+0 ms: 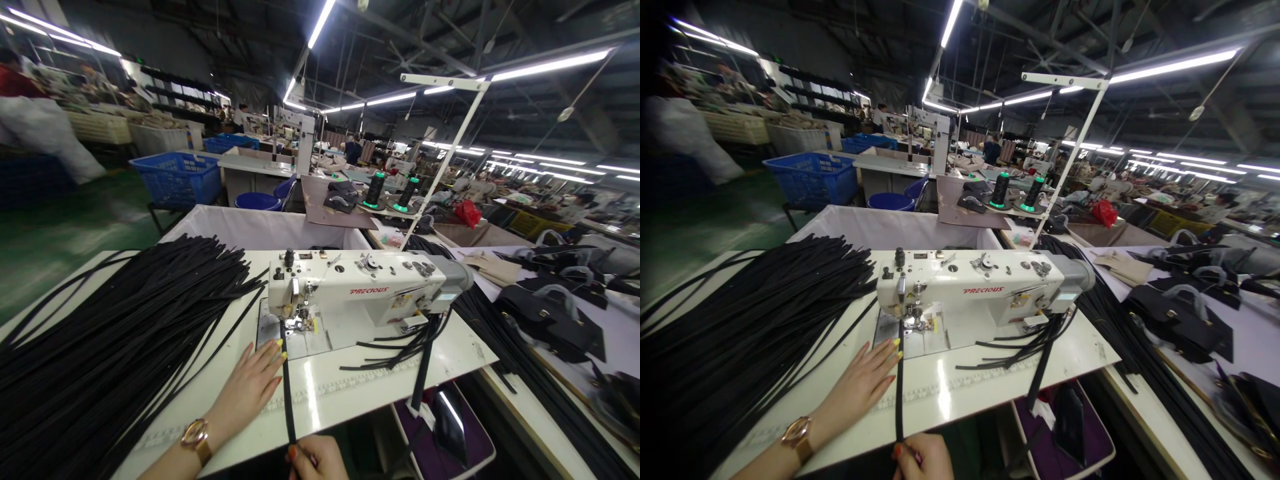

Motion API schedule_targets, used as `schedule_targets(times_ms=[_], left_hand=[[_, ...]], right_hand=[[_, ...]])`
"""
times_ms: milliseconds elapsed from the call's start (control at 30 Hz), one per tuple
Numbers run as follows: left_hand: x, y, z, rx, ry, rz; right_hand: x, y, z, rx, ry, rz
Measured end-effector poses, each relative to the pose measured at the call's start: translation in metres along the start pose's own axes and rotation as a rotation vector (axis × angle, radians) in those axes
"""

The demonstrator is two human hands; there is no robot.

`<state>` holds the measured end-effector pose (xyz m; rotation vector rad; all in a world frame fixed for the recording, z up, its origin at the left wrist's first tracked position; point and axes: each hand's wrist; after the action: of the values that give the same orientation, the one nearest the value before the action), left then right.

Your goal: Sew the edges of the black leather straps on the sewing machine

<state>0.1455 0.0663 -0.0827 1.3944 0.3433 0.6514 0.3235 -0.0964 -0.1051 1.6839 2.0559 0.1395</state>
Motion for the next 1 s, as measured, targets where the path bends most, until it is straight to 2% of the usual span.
schedule_targets(times_ms=[267,1000], left_hand=[[0.0003,0.0001,-0.0004,0.044,0.014,-0.070],[-0.0002,0.0011,0.0008,-0.015,0.005,-0.015]], right_hand=[[0.0059,0.0016,0.0067,-0.018,0.088,-0.061],[0.0034,0.0046,0.0006,-0.063,0.081,-0.038]])
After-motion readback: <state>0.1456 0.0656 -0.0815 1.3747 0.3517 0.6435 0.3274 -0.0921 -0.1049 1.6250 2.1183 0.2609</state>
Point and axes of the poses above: each hand's wrist, its own x-axis towards the middle knuckle, its own y-axis out of the back of the hand, z = x × y, and after that the axes turned 12 degrees about -z, right-handed
